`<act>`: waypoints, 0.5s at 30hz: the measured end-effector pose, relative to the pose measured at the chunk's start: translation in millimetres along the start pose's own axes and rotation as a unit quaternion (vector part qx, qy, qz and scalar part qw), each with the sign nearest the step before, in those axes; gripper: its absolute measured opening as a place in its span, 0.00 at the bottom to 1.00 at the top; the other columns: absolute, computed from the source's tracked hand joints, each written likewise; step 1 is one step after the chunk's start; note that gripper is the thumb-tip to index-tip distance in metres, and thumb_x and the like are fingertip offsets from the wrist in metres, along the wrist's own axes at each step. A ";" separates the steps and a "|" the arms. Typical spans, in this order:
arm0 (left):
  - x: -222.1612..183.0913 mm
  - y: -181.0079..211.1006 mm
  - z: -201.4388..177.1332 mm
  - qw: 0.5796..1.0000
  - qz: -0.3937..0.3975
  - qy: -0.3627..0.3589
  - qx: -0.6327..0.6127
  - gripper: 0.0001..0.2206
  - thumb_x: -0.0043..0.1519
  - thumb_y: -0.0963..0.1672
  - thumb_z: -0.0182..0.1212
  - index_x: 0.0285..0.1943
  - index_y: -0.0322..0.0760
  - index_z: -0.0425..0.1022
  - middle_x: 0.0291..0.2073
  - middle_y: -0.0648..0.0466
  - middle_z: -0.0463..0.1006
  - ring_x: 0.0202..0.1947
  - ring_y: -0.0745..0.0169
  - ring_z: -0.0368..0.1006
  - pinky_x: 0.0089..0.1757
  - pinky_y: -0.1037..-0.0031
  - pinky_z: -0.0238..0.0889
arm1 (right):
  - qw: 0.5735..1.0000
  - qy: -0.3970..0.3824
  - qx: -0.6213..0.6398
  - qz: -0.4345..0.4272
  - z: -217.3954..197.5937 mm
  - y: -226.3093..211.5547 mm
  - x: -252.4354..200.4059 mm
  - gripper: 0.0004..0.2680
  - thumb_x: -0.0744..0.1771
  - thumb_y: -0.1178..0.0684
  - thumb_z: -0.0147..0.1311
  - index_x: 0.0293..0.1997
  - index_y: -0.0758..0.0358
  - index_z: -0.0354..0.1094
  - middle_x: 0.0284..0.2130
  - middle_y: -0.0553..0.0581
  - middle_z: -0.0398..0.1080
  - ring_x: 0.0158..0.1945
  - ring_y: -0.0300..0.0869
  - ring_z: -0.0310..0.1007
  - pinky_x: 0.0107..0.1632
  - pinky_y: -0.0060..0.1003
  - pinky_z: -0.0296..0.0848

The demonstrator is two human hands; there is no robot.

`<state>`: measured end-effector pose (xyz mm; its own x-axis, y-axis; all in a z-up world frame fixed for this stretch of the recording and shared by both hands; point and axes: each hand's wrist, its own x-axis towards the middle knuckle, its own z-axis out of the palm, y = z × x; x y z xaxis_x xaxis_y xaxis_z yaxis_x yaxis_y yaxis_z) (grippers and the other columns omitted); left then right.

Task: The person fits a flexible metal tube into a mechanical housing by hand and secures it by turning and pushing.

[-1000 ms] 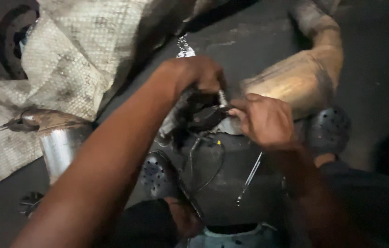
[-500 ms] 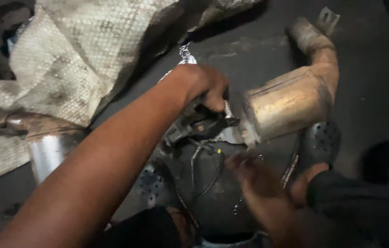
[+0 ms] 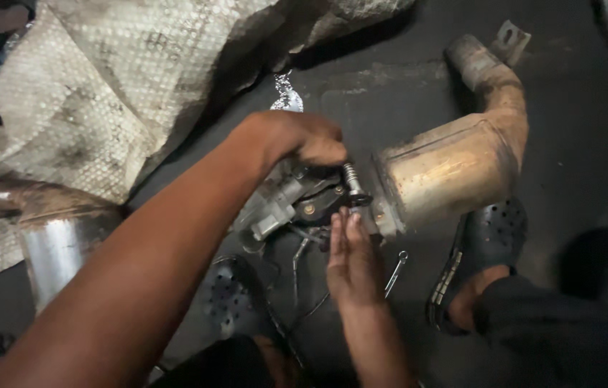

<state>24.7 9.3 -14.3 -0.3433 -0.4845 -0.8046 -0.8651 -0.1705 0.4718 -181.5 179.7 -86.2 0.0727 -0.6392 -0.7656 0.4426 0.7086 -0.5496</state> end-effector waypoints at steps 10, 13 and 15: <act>-6.2 2.8 10.5 0.998 -0.009 0.031 -0.056 0.23 0.55 0.52 0.55 0.51 0.32 0.80 0.46 0.41 0.82 0.45 0.45 0.79 0.46 0.57 0.68 | 0.952 0.065 0.296 0.044 10.7 19.5 21.6 0.10 0.68 0.50 0.59 0.50 0.63 0.70 0.41 0.51 0.73 0.41 0.32 0.75 0.48 0.23 0.74; -6.0 0.0 10.5 0.998 -0.010 0.044 -0.054 0.25 0.54 0.53 0.57 0.51 0.32 0.80 0.47 0.41 0.82 0.46 0.45 0.79 0.47 0.57 0.68 | 0.985 0.000 0.170 -0.043 5.5 8.4 7.0 0.09 0.68 0.57 0.58 0.52 0.67 0.69 0.44 0.52 0.73 0.46 0.34 0.77 0.54 0.27 0.76; -8.5 -1.5 12.1 0.997 -0.012 0.049 -0.054 0.26 0.53 0.54 0.59 0.51 0.32 0.81 0.47 0.42 0.82 0.47 0.45 0.79 0.48 0.57 0.67 | 0.991 -0.020 0.066 -0.118 2.1 2.6 -9.5 0.11 0.66 0.58 0.58 0.52 0.70 0.69 0.44 0.57 0.74 0.46 0.40 0.78 0.53 0.34 0.79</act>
<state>24.5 24.0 -12.5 -0.2805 -0.5593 -0.7801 -0.8267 -0.2722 0.4925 -179.2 187.0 -79.6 -0.0125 -0.7961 -0.6051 0.5646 0.4938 -0.6613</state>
